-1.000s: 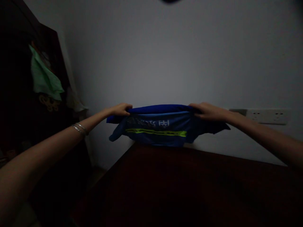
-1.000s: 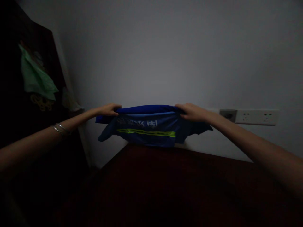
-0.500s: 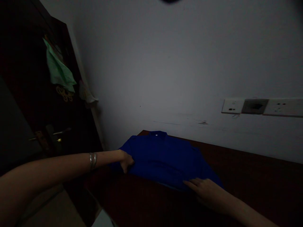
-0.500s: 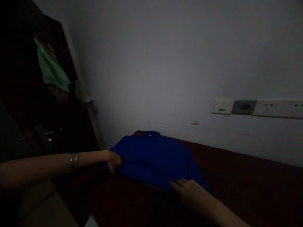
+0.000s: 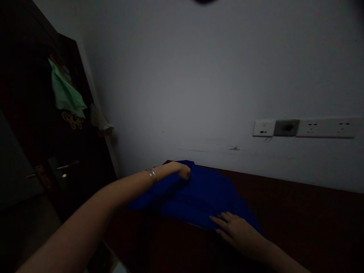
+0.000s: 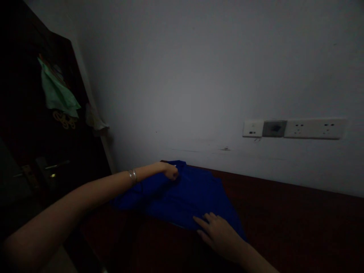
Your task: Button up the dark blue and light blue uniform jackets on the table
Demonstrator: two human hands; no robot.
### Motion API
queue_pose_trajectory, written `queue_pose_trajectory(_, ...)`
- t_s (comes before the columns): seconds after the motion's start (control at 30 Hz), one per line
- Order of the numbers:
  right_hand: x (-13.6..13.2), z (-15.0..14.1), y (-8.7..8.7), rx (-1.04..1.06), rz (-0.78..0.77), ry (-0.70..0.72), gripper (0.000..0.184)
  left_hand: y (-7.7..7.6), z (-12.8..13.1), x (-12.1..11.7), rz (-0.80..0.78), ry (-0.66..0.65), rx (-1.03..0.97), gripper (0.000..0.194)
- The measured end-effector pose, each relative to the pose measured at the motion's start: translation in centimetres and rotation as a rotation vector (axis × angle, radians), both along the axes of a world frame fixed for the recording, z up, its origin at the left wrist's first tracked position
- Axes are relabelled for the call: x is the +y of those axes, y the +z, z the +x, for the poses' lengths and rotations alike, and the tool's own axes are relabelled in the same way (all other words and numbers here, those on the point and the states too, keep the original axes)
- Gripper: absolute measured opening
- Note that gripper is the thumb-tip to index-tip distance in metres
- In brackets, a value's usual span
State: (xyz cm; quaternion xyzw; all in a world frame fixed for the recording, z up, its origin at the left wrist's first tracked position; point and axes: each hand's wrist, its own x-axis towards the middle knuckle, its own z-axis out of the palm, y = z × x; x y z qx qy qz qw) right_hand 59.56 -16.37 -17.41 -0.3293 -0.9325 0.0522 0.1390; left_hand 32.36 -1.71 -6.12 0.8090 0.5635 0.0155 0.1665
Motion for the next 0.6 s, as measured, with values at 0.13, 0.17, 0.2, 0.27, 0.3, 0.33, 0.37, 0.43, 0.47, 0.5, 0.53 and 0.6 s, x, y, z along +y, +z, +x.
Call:
queue_pose_trajectory(0.13,0.6,2.0,1.6,0.123,-0.192,-0.056,0.051,1.1,4.2,4.1,0.018,0.129,-0.195,0.017)
queue_pose_trajectory(0.17,0.8,2.7,1.8,0.151,-0.197,-0.086,0.052,1.0,5.0,4.9,0.055,0.179,-0.248,0.021)
queue_pose_trajectory(0.2,1.2,3.4,2.0,0.172,-0.19,-0.117,0.052,0.6,5.6,5.5,0.097,0.234,-0.293,0.024)
queue_pose_trajectory(0.27,2.1,4.8,2.0,0.208,-0.167,-0.184,0.053,-1.1,6.8,6.3,0.177,0.35,-0.348,0.028)
queue_pose_trajectory(0.3,2.7,5.5,1.9,0.227,-0.163,-0.219,0.053,-2.2,7.3,6.5,0.206,0.402,-0.355,0.029)
queue_pose_trajectory(0.33,3.3,6.1,1.7,0.249,-0.168,-0.252,0.053,-3.5,7.8,6.5,0.229,0.447,-0.351,0.028)
queue_pose_trajectory(0.37,4.0,6.7,1.5,0.272,-0.182,-0.282,0.053,-4.9,8.2,6.3,0.249,0.483,-0.339,0.027)
queue_pose_trajectory(0.43,5.5,7.6,1.0,0.323,-0.214,-0.331,0.052,-7.6,8.9,5.7,0.28,0.529,-0.299,0.025)
queue_pose_trajectory(0.47,6.2,7.9,0.8,0.349,-0.229,-0.35,0.052,-8.9,9.3,5.2,0.286,0.54,-0.275,0.025)
queue_pose_trajectory(0.5,6.9,8.1,0.5,0.373,-0.239,-0.369,0.052,-9.9,9.5,4.7,0.296,0.544,-0.25,0.025)
queue_pose_trajectory(0.53,7.5,8.2,0.3,0.398,-0.244,-0.387,0.051,-10.8,9.8,4.2,0.311,0.538,-0.225,0.025)
queue_pose_trajectory(0.6,8.8,8.2,-0.1,0.449,-0.251,-0.435,0.05,-12.0,10.1,3.3,0.351,0.507,-0.174,0.025)
